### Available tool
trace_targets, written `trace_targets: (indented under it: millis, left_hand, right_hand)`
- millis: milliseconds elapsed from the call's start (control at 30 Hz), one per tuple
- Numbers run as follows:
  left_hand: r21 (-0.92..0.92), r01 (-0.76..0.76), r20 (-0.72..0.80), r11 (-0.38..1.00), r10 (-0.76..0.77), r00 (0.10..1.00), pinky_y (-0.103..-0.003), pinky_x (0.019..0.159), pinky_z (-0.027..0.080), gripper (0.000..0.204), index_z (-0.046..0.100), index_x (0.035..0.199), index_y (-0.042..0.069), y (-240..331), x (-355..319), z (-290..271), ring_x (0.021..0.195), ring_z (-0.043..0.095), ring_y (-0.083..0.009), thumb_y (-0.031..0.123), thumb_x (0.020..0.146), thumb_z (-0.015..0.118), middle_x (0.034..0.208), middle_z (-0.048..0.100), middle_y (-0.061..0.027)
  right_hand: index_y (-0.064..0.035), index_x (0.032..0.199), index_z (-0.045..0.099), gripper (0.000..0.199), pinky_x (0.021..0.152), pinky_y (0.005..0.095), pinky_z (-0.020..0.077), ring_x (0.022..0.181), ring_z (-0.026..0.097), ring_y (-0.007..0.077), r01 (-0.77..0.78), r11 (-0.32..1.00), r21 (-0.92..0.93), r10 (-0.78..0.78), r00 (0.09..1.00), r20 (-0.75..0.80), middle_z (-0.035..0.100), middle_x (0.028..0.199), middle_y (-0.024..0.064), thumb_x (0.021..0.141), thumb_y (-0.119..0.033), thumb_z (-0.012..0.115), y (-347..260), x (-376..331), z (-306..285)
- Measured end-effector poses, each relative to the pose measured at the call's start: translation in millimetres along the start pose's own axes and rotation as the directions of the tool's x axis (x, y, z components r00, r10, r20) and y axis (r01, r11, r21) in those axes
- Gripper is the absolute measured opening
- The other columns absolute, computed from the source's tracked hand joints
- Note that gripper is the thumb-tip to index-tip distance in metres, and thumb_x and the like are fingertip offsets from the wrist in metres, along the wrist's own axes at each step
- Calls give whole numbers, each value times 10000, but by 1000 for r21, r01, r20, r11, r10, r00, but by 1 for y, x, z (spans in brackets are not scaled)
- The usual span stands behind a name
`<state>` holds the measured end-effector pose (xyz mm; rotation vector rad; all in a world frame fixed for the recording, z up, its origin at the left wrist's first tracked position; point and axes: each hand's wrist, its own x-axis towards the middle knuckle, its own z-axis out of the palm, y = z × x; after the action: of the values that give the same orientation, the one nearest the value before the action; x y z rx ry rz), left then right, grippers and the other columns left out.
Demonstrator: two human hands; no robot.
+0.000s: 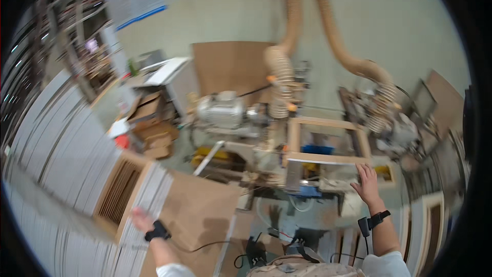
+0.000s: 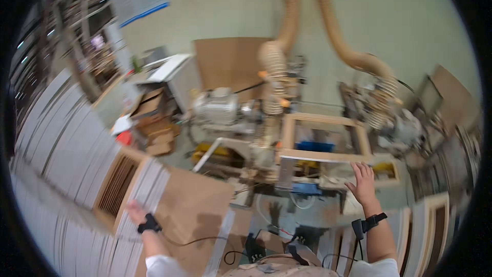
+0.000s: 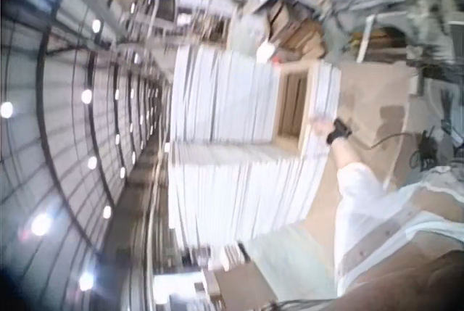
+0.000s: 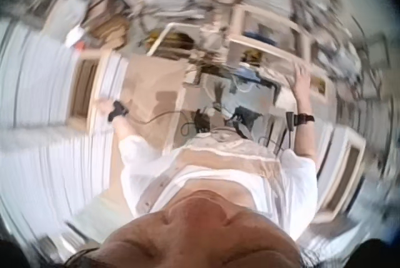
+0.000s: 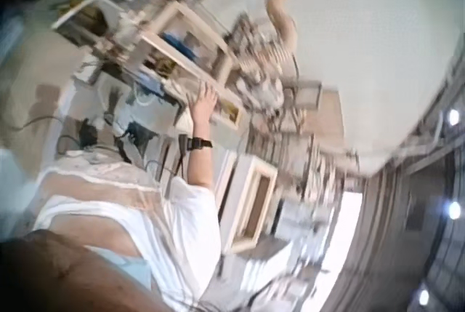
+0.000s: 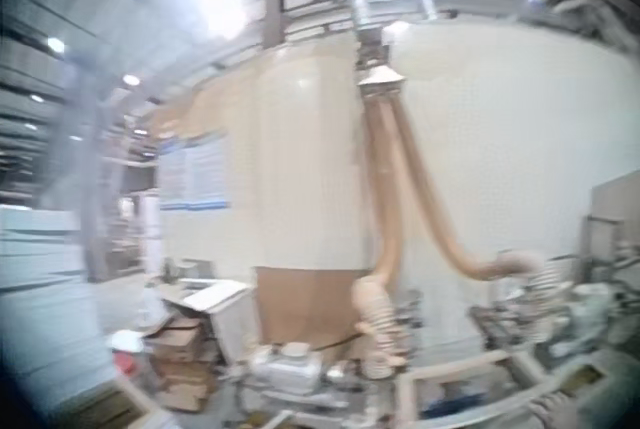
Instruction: Operating a woodworking machine to assemble wooden door or window frames and stacking the finished products.
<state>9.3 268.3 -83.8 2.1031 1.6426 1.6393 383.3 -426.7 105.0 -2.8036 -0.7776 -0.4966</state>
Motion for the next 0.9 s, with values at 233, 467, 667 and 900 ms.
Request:
trace_targets:
  millis: [233, 467, 667, 900]
  left_hand:
    - [-464, 825, 822, -323, -504, 265, -156, 464, 365, 435, 324, 581, 177, 117, -41, -19, 474, 347, -63, 487, 870, 421, 501, 303, 43]
    - [603, 797, 669, -10, 550, -500, -184, 454, 358, 207, 508, 846, 55, 409, -248, -36, 536, 428, -75, 257, 847, 555, 650, 462, 24]
    - [660, 735, 614, 155, 453, -647, -442, 954, 353, 518, 312, 1255, 45, 541, -350, 7, 1159, 395, -304, 276, 853, 542, 1255, 388, -172]
    - [612, 791, 668, -17, 548, -504, -457, 932, 368, 427, 426, 1190, 88, 591, -396, 43, 1164, 394, -295, 249, 829, 587, 1217, 423, -140]
  right_hand:
    - [-34, 1215, 409, 645, 954, 423, 311, 1133, 387, 352, -626, 721, -297, 397, 725, -562, 434, 1214, 178, 639, -89, 695, 50, -195, -161]
    - [6, 1058, 513, 432, 771, 394, 433, 900, 539, 359, -918, 269, -290, 849, 368, -378, 564, 976, 215, 682, -147, 659, 59, -325, -169]
    - [-27, 922, 549, 250, 674, 419, 435, 775, 549, 345, -747, 570, -344, 527, 653, -545, 575, 826, 168, 684, 29, 499, 22, -275, -138]
    - [-74, 904, 568, 366, 630, 395, 430, 723, 526, 314, -359, 909, -211, 312, 923, -225, 533, 741, 121, 560, 47, 536, 16, -116, -139]
